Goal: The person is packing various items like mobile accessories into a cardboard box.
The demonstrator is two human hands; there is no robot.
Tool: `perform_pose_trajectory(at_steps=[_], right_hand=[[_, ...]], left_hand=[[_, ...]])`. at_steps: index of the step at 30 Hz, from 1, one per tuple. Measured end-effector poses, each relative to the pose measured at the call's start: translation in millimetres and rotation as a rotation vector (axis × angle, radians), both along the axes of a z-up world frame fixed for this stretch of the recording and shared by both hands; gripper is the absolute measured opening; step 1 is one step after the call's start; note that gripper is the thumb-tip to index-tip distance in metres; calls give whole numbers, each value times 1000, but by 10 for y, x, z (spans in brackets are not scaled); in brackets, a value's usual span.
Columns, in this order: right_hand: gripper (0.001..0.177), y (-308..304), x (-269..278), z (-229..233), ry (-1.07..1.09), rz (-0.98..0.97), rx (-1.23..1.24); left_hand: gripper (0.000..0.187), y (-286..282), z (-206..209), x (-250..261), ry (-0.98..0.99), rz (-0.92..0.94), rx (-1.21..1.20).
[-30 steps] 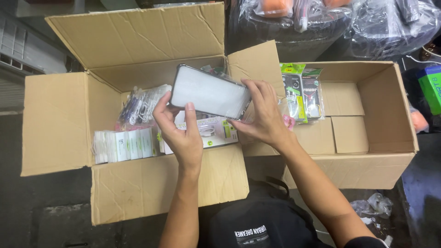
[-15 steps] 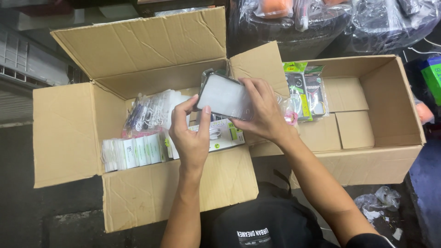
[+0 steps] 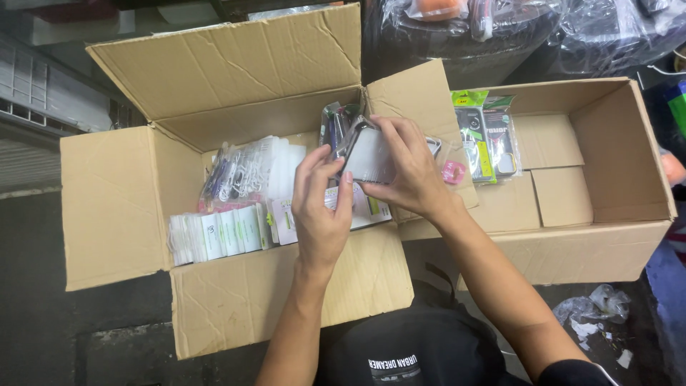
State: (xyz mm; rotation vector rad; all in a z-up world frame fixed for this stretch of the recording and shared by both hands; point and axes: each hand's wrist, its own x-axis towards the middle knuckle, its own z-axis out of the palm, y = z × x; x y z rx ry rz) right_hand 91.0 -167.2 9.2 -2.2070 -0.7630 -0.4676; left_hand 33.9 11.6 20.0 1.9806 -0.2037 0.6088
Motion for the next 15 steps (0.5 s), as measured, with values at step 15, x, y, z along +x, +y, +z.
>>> perform_pose_trajectory(at_steps=[15], right_hand=[[106, 59, -9, -14, -6, 16, 7]], left_hand=[[27, 149, 1, 63, 181, -50, -376]])
